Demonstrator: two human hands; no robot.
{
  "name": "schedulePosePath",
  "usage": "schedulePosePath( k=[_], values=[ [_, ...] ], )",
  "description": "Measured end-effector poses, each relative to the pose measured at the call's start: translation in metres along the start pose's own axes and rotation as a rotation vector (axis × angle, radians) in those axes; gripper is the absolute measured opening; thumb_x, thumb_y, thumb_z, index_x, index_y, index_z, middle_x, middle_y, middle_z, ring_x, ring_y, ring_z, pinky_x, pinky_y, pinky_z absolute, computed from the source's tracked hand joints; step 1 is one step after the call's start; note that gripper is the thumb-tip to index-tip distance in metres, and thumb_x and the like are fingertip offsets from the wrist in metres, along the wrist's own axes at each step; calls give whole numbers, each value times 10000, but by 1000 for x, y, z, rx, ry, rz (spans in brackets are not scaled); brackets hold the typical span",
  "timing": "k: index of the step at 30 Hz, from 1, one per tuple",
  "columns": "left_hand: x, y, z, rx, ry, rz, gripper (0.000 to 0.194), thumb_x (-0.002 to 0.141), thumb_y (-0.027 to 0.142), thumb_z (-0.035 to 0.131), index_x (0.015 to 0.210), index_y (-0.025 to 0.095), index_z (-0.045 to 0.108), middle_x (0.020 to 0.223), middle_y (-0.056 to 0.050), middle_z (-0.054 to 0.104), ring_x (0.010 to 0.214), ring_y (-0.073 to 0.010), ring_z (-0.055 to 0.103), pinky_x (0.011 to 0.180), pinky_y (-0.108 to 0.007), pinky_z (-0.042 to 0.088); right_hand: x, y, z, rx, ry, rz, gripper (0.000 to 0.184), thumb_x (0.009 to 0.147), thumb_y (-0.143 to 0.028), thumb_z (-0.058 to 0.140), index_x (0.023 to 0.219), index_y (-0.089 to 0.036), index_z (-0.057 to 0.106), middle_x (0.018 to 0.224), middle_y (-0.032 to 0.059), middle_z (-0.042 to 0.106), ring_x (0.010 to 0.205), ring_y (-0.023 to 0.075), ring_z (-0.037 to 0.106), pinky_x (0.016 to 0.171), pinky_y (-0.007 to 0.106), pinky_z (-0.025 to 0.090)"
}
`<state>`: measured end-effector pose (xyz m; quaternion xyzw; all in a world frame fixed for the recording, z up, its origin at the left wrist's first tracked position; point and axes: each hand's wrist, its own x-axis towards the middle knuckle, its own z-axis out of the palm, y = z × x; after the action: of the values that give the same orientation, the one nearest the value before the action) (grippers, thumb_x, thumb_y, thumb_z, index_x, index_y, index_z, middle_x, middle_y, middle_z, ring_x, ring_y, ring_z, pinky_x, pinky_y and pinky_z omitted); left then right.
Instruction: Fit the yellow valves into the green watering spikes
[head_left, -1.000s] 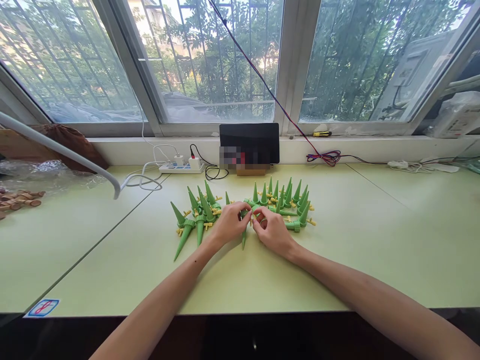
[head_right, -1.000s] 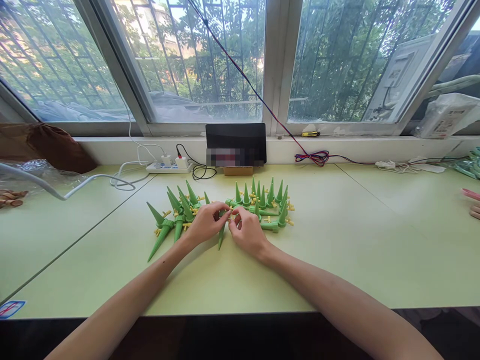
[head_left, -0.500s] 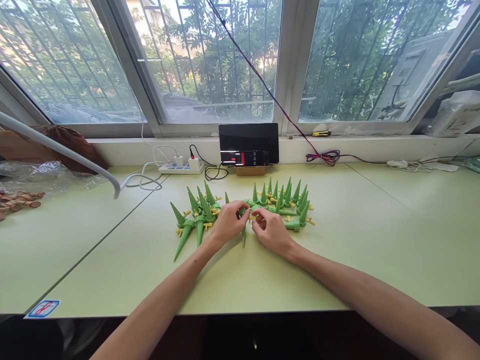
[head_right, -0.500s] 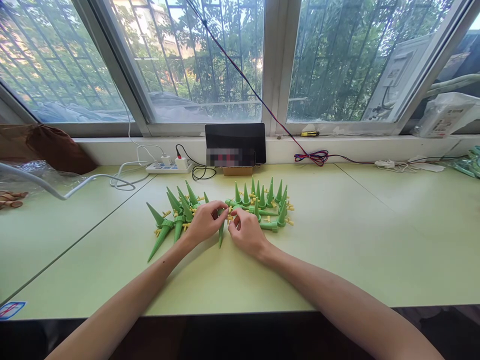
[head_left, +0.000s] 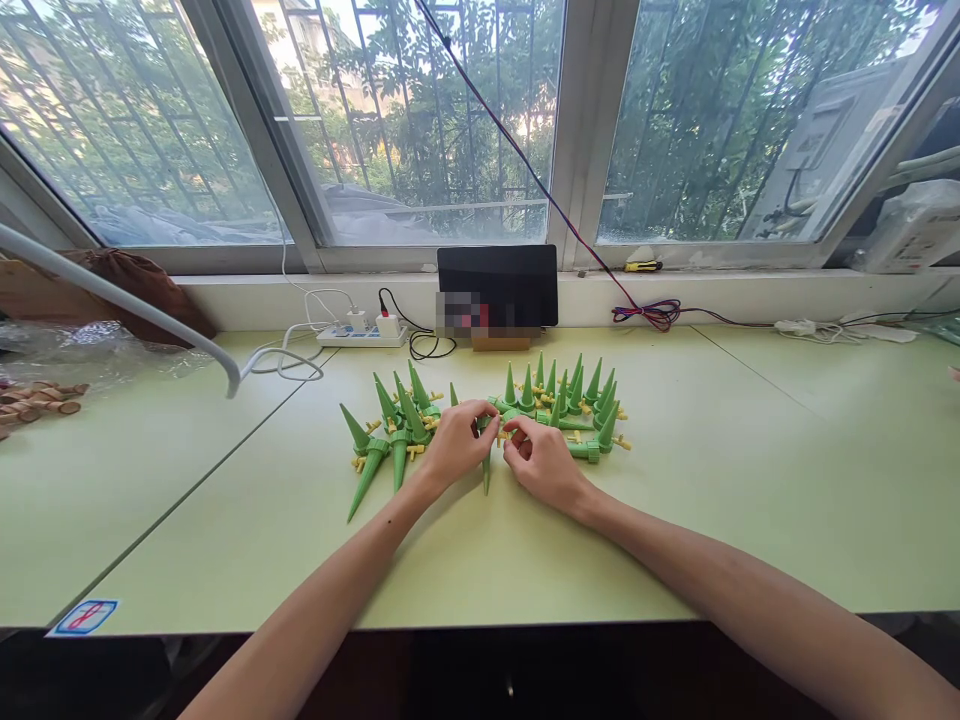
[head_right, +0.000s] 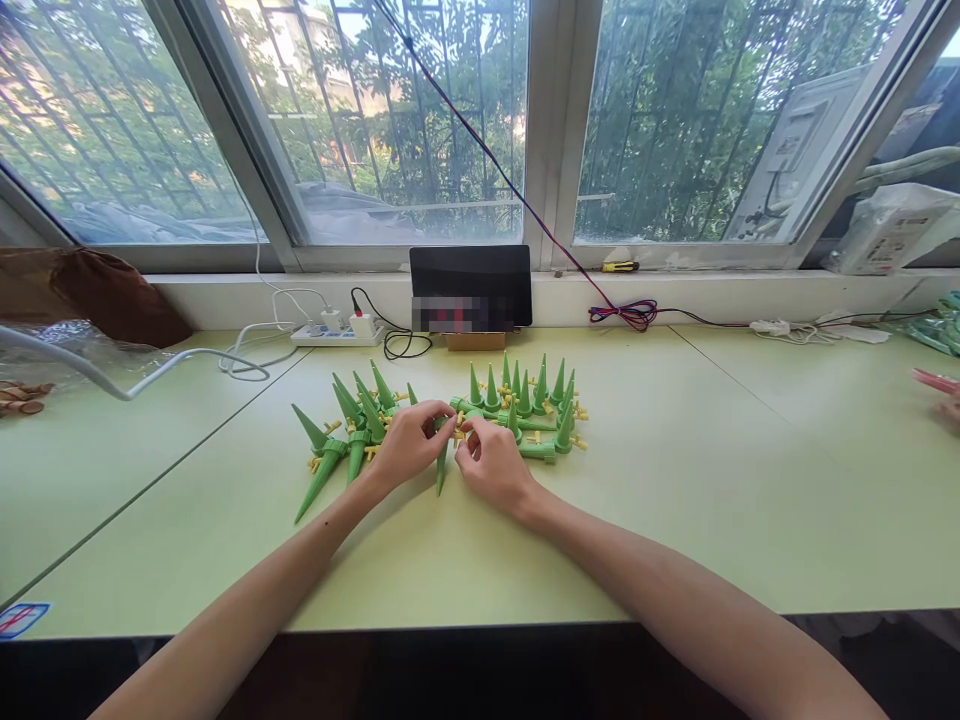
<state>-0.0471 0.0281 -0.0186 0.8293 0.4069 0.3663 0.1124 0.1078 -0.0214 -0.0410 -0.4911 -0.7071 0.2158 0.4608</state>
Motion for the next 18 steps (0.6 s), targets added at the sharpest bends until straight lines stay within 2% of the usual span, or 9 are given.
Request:
schedulePosePath(
  k=[18],
  values=[
    [0,-1,0,-7,-12,10,157,859,223,533,784,168,659,715,-7,664,577,-111,508,586,-246,398,1,0,1,-9,-2,-11,154,821,-157,530,927,-150,641,628,-13,576,549,123,499,560,231,391]
  ],
)
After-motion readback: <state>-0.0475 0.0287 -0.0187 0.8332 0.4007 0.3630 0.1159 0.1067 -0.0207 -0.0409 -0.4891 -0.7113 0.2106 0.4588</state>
